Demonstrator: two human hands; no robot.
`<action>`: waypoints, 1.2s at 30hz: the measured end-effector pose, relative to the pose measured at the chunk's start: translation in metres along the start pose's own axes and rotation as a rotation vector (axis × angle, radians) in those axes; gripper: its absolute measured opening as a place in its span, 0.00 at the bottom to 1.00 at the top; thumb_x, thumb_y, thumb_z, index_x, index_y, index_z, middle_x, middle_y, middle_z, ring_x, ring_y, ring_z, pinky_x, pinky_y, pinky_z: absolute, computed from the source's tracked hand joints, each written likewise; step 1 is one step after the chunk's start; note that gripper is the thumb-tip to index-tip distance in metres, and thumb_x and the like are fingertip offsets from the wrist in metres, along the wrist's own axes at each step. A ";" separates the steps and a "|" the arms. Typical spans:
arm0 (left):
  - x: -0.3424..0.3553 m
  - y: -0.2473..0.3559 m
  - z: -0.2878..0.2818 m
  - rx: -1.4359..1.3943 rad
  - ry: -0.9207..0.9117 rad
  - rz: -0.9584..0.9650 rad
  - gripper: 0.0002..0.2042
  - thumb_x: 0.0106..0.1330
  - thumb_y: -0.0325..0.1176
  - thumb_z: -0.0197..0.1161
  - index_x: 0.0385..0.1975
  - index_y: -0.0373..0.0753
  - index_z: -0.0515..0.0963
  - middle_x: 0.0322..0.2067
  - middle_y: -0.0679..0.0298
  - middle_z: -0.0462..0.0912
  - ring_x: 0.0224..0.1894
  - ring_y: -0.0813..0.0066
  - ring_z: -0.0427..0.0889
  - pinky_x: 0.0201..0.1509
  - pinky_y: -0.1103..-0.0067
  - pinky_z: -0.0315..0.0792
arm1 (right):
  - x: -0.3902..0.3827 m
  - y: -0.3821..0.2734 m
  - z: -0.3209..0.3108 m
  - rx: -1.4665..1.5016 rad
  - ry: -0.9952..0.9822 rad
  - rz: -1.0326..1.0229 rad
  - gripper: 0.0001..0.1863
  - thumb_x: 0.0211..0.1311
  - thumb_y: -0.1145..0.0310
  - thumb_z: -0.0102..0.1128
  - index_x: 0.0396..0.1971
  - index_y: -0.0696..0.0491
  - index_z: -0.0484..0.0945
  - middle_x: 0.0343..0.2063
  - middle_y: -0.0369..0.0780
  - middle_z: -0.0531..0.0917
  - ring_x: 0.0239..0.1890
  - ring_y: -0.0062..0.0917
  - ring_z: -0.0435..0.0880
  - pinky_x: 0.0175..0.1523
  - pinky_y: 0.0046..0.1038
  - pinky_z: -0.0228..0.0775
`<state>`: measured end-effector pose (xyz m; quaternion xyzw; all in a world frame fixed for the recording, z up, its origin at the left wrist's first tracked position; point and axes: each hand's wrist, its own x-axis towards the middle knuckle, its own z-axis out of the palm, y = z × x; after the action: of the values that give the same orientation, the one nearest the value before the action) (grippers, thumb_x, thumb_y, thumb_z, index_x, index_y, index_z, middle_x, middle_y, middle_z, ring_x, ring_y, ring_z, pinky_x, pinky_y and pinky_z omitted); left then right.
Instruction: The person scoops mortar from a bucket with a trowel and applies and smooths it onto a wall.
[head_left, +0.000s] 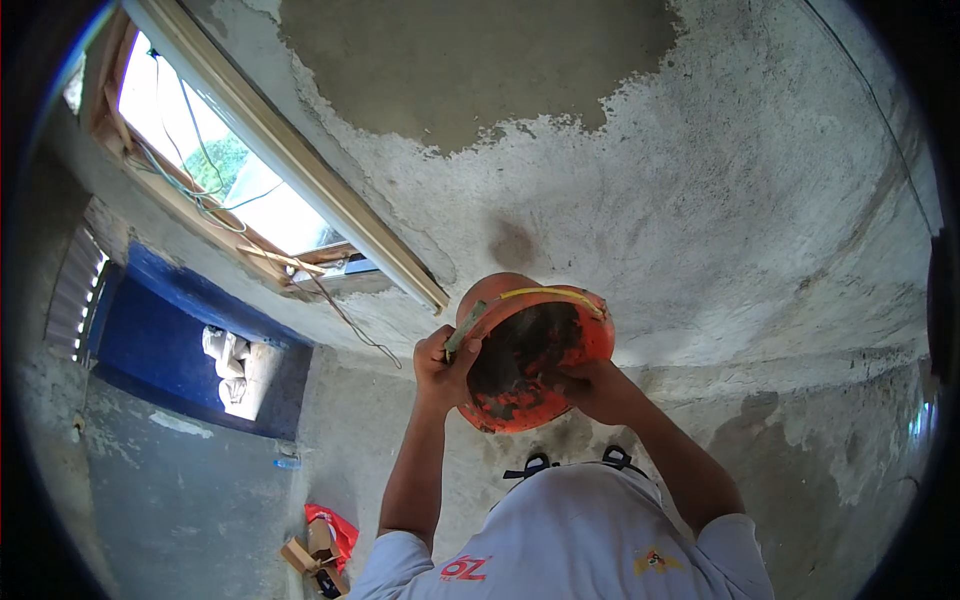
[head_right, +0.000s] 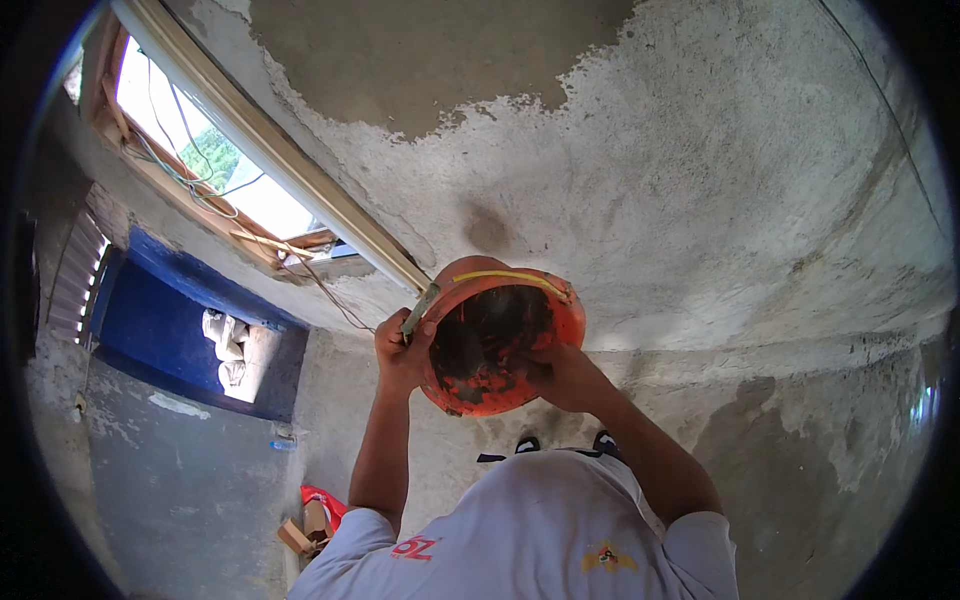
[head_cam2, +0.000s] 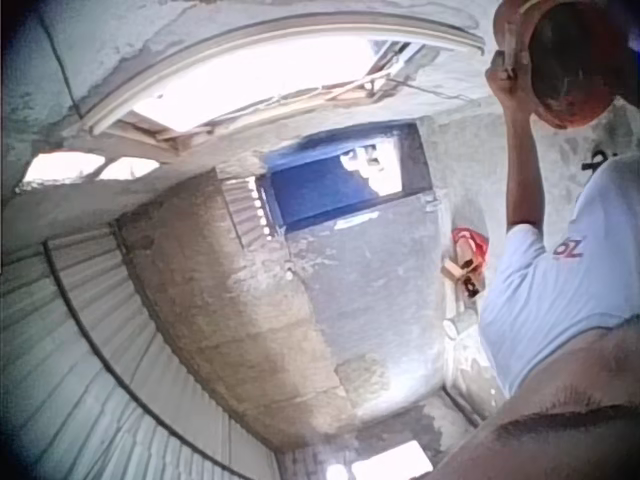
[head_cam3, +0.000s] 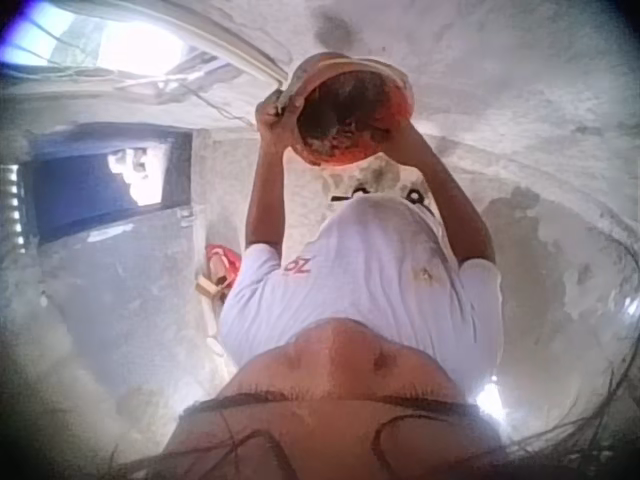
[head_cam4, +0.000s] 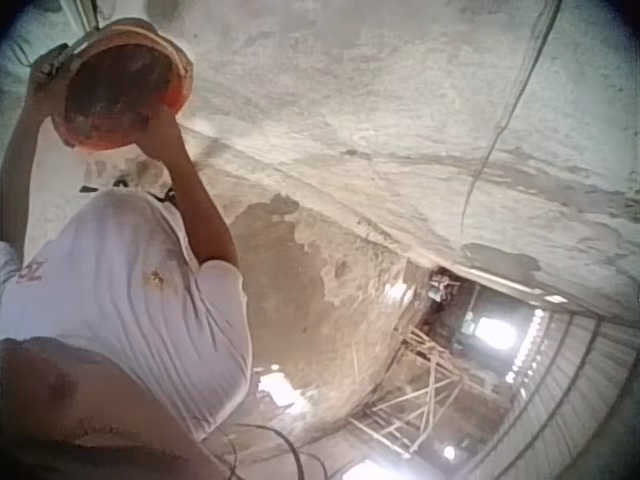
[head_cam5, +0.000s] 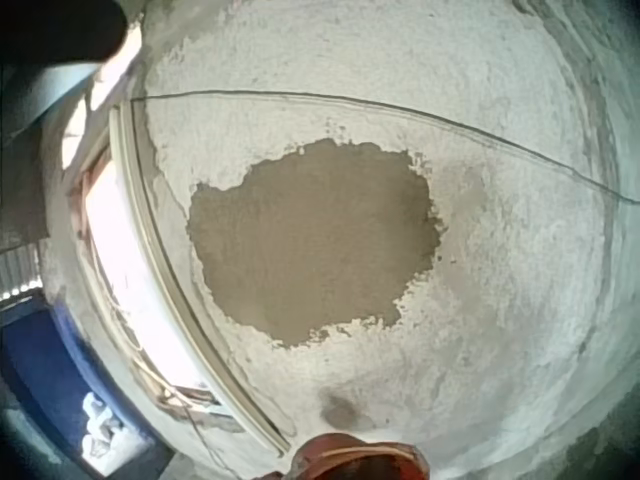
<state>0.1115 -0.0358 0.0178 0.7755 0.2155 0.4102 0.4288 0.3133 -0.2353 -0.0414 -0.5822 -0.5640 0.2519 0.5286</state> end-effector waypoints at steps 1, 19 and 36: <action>-0.002 -0.009 -0.007 -0.027 0.030 -0.039 0.17 0.72 0.31 0.71 0.22 0.37 0.71 0.18 0.77 0.66 0.23 0.87 0.59 0.24 0.79 0.54 | -0.001 -0.003 0.001 0.000 0.001 -0.002 0.15 0.74 0.62 0.63 0.55 0.45 0.87 0.33 0.42 0.89 0.31 0.35 0.89 0.38 0.37 0.81; -0.019 -0.048 -0.013 -0.659 0.480 -0.240 0.09 0.80 0.33 0.63 0.38 0.35 0.79 0.33 0.66 0.84 0.32 0.82 0.81 0.36 0.79 0.78 | -0.038 -0.020 -0.063 0.916 0.166 0.221 0.28 0.79 0.53 0.56 0.57 0.66 0.78 0.30 0.44 0.84 0.19 0.22 0.74 0.24 0.25 0.65; -0.056 -0.042 0.034 -0.517 0.486 -0.298 0.14 0.78 0.33 0.64 0.29 0.39 0.71 0.26 0.73 0.73 0.28 0.86 0.69 0.31 0.82 0.68 | 0.017 0.012 -0.192 0.031 0.679 -0.258 0.26 0.75 0.65 0.63 0.66 0.61 0.73 0.40 0.40 0.79 0.33 0.25 0.80 0.38 0.28 0.77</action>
<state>0.1087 -0.0684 -0.0527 0.4820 0.3107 0.5561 0.6016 0.4925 -0.2808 0.0131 -0.5487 -0.4212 -0.0159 0.7220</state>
